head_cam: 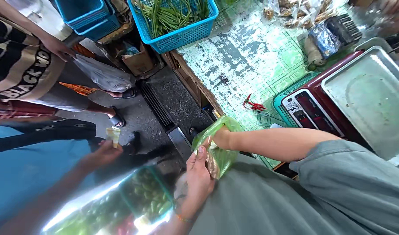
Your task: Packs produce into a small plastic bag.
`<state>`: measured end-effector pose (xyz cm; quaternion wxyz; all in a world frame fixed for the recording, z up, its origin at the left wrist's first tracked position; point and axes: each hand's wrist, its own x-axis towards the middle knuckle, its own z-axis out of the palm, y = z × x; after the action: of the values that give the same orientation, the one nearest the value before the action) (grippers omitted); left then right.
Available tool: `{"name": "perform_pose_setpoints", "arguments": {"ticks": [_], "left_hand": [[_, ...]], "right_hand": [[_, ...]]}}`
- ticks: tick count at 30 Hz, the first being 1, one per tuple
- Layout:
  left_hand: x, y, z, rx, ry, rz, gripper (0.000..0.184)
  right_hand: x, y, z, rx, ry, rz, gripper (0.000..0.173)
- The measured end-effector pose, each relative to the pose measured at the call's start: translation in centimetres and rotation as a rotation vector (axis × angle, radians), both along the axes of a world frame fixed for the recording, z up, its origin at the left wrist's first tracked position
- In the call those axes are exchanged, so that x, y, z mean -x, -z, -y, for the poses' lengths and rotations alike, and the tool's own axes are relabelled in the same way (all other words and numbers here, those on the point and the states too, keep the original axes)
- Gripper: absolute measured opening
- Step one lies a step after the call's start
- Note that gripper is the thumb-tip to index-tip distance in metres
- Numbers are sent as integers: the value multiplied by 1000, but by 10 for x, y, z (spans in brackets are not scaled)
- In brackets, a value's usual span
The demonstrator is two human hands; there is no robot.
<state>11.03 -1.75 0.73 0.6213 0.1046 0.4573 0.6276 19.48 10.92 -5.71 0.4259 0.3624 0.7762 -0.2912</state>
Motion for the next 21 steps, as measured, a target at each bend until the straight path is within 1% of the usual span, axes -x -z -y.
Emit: {"name": "perform_pose_setpoints", "arguments": {"ticks": [1, 3, 5, 7, 8, 9, 10, 12, 15, 16, 18, 19, 21], "left_hand": [[1, 1, 2, -10, 23, -6, 40], [6, 4, 5, -40, 64, -54, 38], [13, 8, 8, -87, 120, -114, 35], [14, 9, 11, -110, 155, -171, 32], [12, 9, 13, -117, 156, -186, 32], [8, 9, 13, -127, 142, -189, 32], [5, 10, 13, -141, 134, -194, 32], [5, 14, 14, -134, 154, -216, 33], [12, 18, 6, -55, 194, -200, 35], [13, 20, 4, -32, 217, -194, 35], [16, 26, -1, -2, 253, -197, 35], [16, 32, -4, 15, 255, -202, 34], [19, 45, -9, 61, 232, -216, 33]], "right_hand": [[3, -5, -1, 27, 15, 38, 37], [7, 1, 9, 6, -30, 51, 35], [7, 9, 30, -73, -170, -24, 37], [5, 11, 41, -106, -291, -116, 35], [1, 19, 43, -89, -280, -156, 37], [-3, 28, 42, -59, -238, -168, 42], [-7, 37, 40, -36, -192, -146, 45], [-8, 46, 42, -23, -205, -102, 41], [1, 28, 39, 26, -274, -96, 38], [4, 17, 37, 67, -234, -109, 40], [8, 4, 30, 173, -9, -195, 45], [10, 7, 30, 205, 171, -276, 45], [15, 25, 38, 174, 593, -514, 40]]}}
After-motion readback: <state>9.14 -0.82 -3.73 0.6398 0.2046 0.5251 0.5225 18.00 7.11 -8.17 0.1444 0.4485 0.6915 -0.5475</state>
